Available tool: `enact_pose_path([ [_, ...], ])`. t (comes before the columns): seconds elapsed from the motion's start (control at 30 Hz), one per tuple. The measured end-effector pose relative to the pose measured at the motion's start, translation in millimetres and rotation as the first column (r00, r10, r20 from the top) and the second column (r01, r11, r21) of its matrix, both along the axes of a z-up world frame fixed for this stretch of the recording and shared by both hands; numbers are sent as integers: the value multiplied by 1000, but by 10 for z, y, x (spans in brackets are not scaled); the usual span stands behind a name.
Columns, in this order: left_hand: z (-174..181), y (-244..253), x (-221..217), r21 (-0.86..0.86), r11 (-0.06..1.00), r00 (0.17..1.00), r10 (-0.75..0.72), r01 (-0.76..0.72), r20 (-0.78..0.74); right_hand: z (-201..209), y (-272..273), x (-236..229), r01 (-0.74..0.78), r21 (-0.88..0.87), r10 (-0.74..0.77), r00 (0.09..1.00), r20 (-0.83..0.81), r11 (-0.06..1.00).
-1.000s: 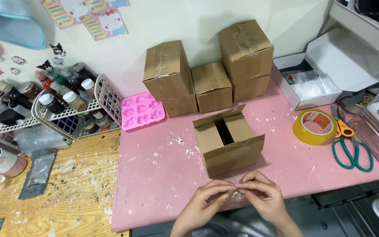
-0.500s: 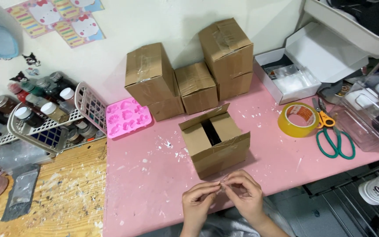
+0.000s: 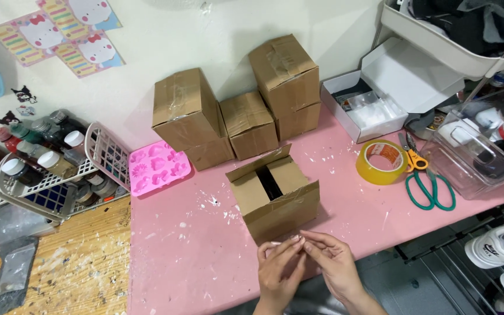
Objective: The recorder is packing small items into cardboard boxes and securing them with tape.
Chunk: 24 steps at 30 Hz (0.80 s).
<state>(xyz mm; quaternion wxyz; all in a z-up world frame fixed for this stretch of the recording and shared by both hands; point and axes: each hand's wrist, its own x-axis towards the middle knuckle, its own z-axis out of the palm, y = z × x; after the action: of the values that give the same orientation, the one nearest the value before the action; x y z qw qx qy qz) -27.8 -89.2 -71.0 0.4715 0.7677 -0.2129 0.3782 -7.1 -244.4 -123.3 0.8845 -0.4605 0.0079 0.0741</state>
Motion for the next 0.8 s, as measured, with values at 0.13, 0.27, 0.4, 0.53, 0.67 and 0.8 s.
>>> enact_pose_path([
  [0.13,-429,25,30,26,997,997,-71,71,-18,-9,-79,37,101,-61,-91,986,137,993],
  [0.27,-657,151,64,-73,997,999,-37,39,28,98,-274,175,251,-198,-188,939,287,948],
  [0.4,-691,228,91,-24,991,978,134,-132,159,433,-691,377,580,-291,-426,785,451,761],
  [0.53,-477,182,22,-55,949,946,313,-309,83,473,-1130,651,781,-484,-481,624,616,394],
  [0.67,-372,180,37,-52,952,953,298,-301,-52,595,-1478,1013,881,-467,-366,462,808,81],
  [0.8,-301,181,8,-65,961,959,261,-269,-110,889,-1549,1212,859,-512,-238,502,831,26],
])
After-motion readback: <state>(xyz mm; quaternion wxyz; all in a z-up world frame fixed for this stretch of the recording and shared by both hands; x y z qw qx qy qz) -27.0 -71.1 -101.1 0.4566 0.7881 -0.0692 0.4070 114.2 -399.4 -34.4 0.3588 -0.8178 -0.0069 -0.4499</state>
